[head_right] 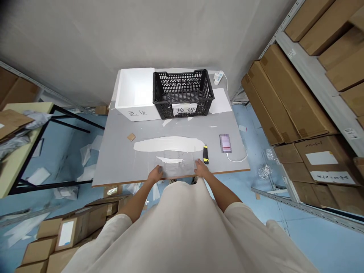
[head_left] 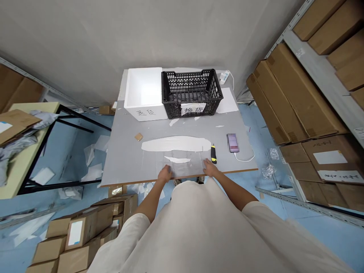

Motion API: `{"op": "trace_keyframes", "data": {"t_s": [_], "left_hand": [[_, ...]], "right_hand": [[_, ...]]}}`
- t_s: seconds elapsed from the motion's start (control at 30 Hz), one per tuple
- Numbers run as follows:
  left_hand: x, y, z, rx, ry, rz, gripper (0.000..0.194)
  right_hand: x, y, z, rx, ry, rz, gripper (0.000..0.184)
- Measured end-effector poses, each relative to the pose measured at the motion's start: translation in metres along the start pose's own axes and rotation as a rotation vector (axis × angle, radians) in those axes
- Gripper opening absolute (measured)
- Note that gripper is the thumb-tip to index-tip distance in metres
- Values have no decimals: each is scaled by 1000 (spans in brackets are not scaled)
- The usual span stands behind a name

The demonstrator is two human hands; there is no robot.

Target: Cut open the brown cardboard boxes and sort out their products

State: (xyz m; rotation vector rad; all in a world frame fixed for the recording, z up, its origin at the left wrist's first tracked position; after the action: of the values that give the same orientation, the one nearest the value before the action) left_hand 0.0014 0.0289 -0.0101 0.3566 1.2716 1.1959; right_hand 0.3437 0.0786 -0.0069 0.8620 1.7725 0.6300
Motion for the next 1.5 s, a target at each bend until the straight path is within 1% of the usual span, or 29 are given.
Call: {"op": "trace_keyframes", "data": {"t_s": [0.2,0.33,0.47,0.57,0.73,0.87,0.97,1.13,1.27,1.37,1.5], "left_hand": [[6,-7,-2,-40,24,26,50],[8,-11,5,-69,36,53,53],[5,-16,20,-100,33,102,54],[3,-25,34,-103,24,123,54],[3,-39,56,-92,20,119,54],[3,-38,71,-77,14,123,53],[4,-35,77,-72,17,111,52],[7,-34,79,-64,2,105,54],[6,-36,76,-62,6,32,58],[5,-35,75,-48,-3,-13,60],[11,-30,71,-22,0,-48,61]], "right_hand": [[-2,3,-1,28,-10,13,76],[0,10,4,48,35,-11,77],[2,20,11,54,80,-24,75],[2,26,15,41,107,-24,73],[3,35,24,33,160,-8,71],[4,41,31,39,182,9,70],[5,44,33,57,198,10,70],[7,45,30,86,199,32,68],[10,42,25,114,205,50,67],[13,37,23,123,191,22,67],[15,32,21,114,158,-4,65]]}}
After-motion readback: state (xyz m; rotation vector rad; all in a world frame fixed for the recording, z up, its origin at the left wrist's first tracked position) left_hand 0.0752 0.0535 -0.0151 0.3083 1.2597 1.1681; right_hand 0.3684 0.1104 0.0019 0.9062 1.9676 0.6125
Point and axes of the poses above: each hand's wrist, its own x-axis towards the middle knuckle, its own y-axis out of the back of the hand, z = x × y, the point moved 3 cm from there along x, towards the middle knuckle, and after that the axes turned 8 degrees about z, right-handed, at the moved point
